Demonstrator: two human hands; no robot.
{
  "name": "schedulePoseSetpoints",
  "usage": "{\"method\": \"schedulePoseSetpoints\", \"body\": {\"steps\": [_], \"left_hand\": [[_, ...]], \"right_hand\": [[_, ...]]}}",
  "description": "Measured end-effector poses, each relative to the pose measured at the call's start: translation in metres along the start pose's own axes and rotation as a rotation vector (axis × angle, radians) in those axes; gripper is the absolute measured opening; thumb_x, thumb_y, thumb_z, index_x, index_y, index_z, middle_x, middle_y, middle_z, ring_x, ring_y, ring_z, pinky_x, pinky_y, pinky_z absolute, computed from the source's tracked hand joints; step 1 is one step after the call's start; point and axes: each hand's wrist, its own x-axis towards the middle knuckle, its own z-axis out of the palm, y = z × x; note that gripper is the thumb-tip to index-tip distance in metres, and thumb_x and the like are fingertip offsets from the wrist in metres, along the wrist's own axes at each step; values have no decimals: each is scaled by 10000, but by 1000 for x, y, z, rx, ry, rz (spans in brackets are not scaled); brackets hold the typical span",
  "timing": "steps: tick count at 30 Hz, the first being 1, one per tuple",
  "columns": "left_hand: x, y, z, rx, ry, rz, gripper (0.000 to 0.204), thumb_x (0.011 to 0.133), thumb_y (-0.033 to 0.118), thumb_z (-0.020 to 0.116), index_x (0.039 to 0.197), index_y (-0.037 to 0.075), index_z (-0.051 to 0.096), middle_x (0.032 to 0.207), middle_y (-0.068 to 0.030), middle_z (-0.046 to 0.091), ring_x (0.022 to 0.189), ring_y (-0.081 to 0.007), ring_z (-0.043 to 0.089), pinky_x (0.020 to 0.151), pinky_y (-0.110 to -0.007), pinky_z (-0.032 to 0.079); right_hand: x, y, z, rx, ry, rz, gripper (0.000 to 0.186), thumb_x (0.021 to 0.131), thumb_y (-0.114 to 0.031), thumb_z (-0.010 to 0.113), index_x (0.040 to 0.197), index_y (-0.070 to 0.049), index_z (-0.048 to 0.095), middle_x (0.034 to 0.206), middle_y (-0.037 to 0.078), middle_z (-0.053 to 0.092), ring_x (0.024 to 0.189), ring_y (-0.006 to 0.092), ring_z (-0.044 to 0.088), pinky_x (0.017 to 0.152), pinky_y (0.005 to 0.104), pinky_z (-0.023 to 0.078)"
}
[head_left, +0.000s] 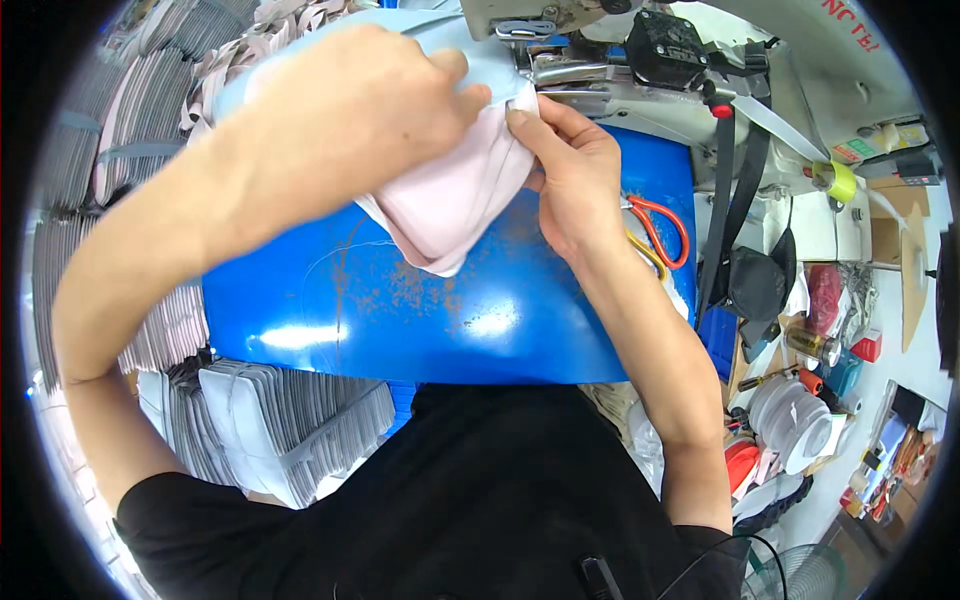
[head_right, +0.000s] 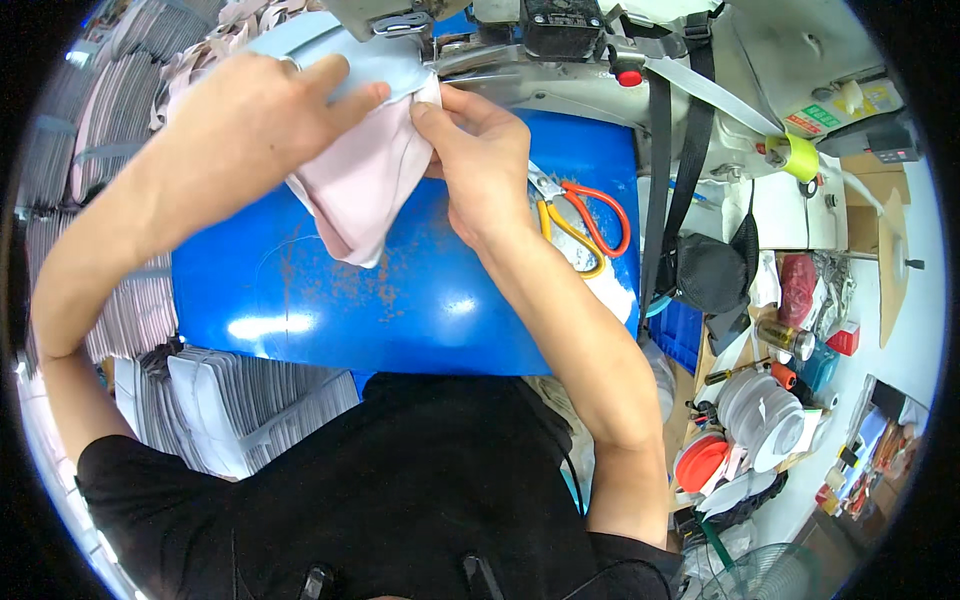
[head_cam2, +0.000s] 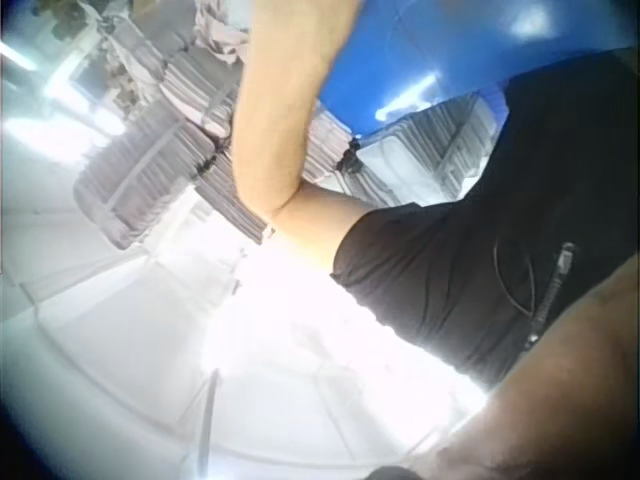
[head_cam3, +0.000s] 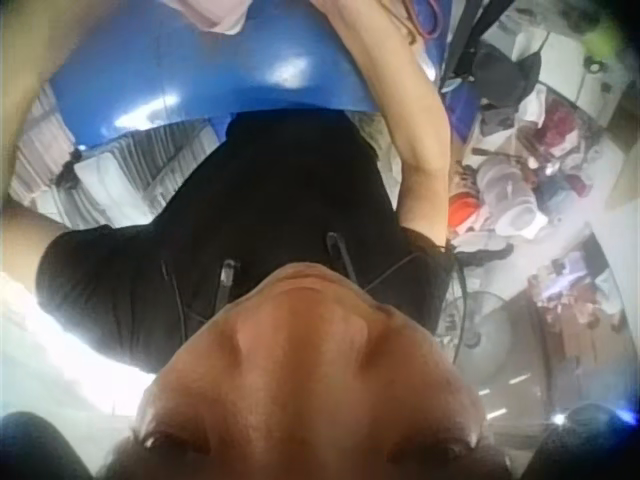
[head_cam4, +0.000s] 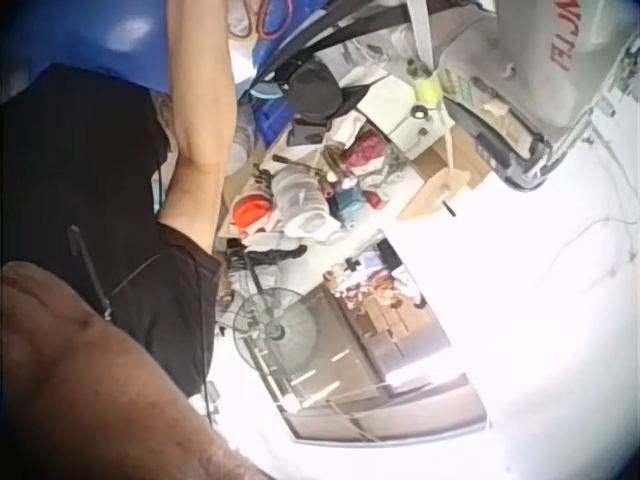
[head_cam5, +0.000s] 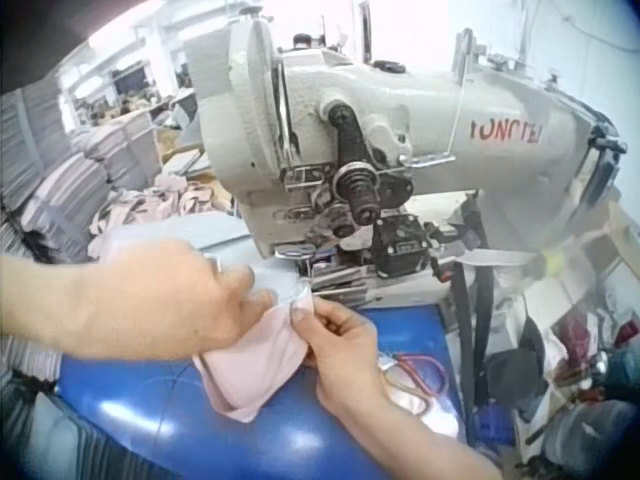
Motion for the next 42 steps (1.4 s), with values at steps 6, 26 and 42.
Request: {"method": "schedulePoseSetpoints", "body": {"steps": [6,26,42], "left_hand": [[15,47,-1,-209,33,-171,552,831,65,673,1359,-78,598,925,-135,647,718,-281,720,597,-379,567],[12,126,51,-625,818,-362,285,663,8,777,937,30,705,1081,-67,756,824,-241,688,680,-340,574],[44,58,72,-558,807,-224,237,712,-34,737,937,28,698,1025,-62,751,810,-266,673,650,-357,564]], "right_hand": [[-2,17,-9,-1,4,-209,367,955,-57,747,1294,73,689,1073,105,748,846,131,707,740,263,578],[-65,4,-41,-450,25,-165,227,906,-44,727,1121,-10,788,968,58,643,832,115,652,665,255,607],[-3,2,-5,40,43,-105,218,957,-130,766,1117,18,765,980,77,769,812,103,696,690,278,586]]}}
